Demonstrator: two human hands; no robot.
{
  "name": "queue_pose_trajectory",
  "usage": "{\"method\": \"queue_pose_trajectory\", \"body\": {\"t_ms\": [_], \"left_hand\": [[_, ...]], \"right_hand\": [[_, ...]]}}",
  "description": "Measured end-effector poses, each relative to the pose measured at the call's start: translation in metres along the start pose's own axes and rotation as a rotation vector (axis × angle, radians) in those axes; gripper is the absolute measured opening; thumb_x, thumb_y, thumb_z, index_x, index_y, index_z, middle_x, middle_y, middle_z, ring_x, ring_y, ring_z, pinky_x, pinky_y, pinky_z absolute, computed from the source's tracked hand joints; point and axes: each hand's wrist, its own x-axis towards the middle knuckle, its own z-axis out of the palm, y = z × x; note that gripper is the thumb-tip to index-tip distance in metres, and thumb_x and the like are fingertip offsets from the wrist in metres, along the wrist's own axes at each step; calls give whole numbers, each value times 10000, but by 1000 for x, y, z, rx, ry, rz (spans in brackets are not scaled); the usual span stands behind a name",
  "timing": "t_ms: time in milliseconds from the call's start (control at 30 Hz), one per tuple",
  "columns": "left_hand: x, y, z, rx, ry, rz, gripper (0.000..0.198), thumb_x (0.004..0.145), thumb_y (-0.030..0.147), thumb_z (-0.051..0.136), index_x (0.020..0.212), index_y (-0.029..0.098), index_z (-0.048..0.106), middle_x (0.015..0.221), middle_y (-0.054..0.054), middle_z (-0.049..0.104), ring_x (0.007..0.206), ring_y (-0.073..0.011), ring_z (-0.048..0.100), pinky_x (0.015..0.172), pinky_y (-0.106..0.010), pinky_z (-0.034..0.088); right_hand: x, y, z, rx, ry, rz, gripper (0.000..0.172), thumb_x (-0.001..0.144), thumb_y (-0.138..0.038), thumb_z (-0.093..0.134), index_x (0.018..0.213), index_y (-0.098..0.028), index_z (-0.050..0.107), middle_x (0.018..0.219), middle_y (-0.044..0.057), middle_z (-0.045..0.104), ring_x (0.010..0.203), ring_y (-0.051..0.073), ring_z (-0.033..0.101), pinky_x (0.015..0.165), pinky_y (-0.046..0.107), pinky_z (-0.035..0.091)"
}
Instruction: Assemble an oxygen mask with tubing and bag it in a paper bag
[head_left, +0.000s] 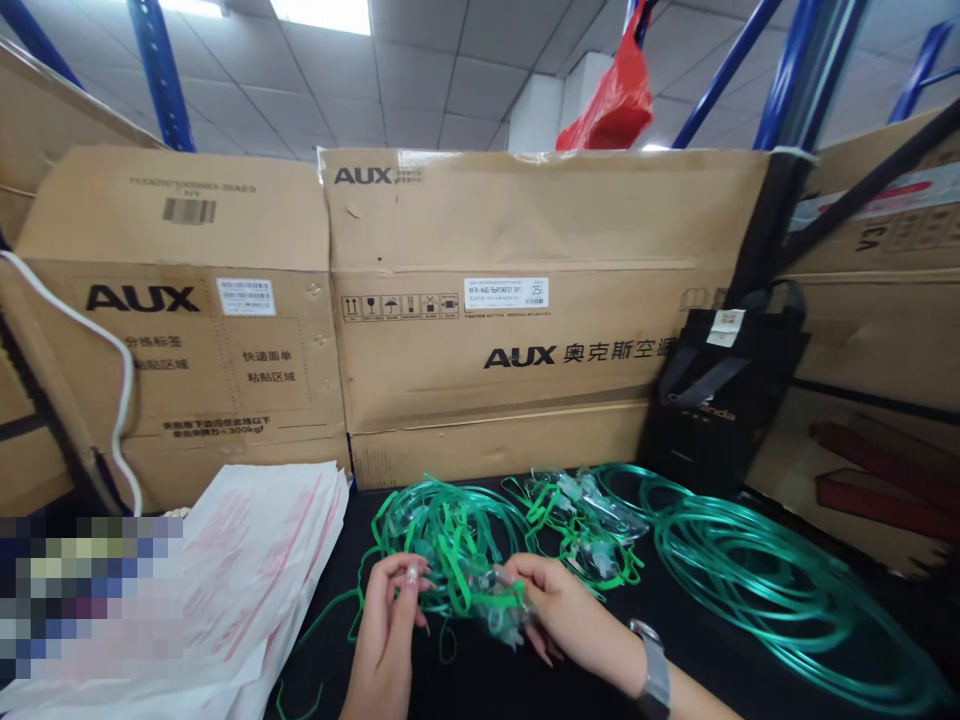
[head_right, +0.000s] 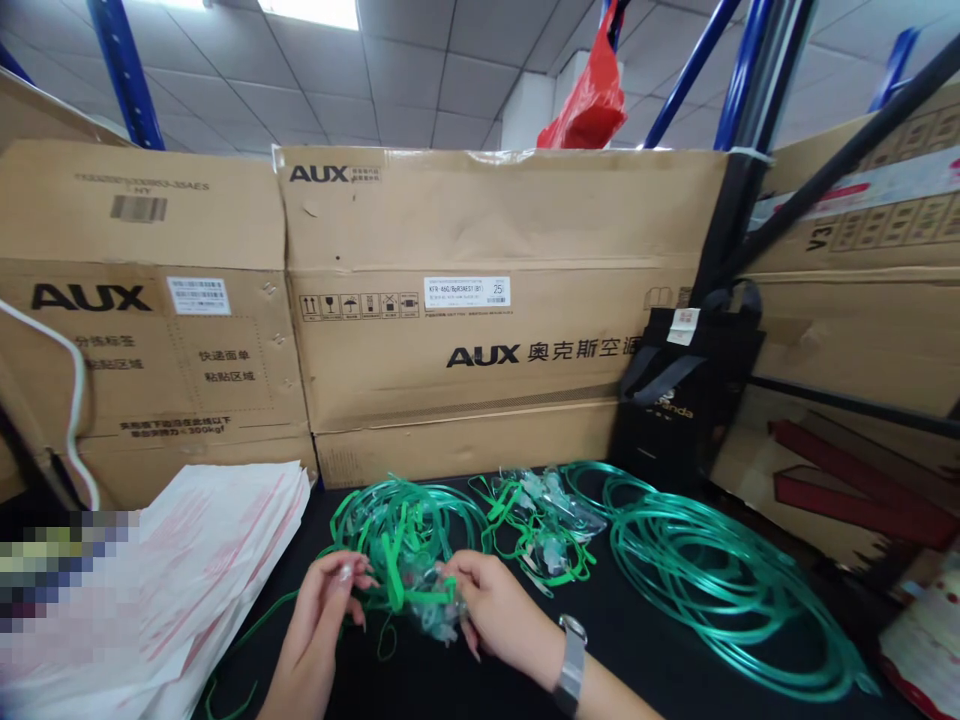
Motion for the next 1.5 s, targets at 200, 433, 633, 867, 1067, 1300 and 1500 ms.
{"method": "queue_pose_trajectory", "body": {"t_ms": [200, 433, 633, 867, 1067, 1300, 1500], "left_hand": [[-12, -5, 6, 114, -79, 292, 364, 750, 340, 593, 1080, 218, 497, 1054, -82, 517, 881, -197, 522, 662, -274, 445], [-14, -3, 0, 143, -299, 169, 273, 752, 340, 587, 998, 229, 541, 901, -35, 568, 779, -175, 536, 719, -295, 427], [-4, -3, 2, 185, -392, 31, 224, 690, 347, 648, 840, 197, 575, 736, -3, 567, 699, -165, 525, 669, -268, 416], [0, 3, -2, 343, -397, 101, 126, 707, 294, 628, 635, 203, 577, 702, -15, 613, 766, -202, 553, 762, -318, 409], [3, -2, -3, 392, -244, 98, 216, 672, 360, 660, 564, 193, 574, 641, -7, 564, 684, -188, 537, 670, -287, 435], [2, -3, -3, 392, -248, 173, 190, 670, 340, 660, 569, 197, 584, 607, -6, 560, 643, -185, 533, 633, -283, 444], [-3, -1, -4, 378, -338, 182, 114, 730, 268, 594, 632, 212, 613, 661, -23, 621, 734, -202, 551, 744, -331, 452]], "right_hand": [[-2, 0, 10, 526, -189, 184, 301, 671, -426, 583, 610, -151, 475, 413, -1, 572, 239, 47, 404, 245, 131, 214], [-1, 4, 11, 505, -200, 364, 180, 630, -265, 525, 496, -176, 444, 270, -60, 446, 162, 36, 283, 193, 134, 165], [0, 4, 14, 345, -90, 230, 237, 684, -368, 530, 563, -177, 458, 332, -69, 467, 241, 59, 404, 231, 127, 229], [3, -1, 7, 41, 122, -104, 416, 777, -556, 462, 663, -165, 549, 549, -27, 520, 476, 102, 497, 453, 220, 402], [-8, -8, 6, -208, 403, -450, 227, 874, -383, 432, 880, -193, 556, 824, 36, 528, 777, 167, 524, 706, 288, 438], [-12, -2, 16, -339, 291, -472, 85, 845, -239, 510, 928, -217, 514, 874, 27, 487, 749, 150, 500, 694, 276, 447], [-11, 6, 20, -360, 371, -427, 88, 829, -172, 500, 875, -215, 439, 799, -2, 445, 684, 140, 462, 648, 268, 430]]}}
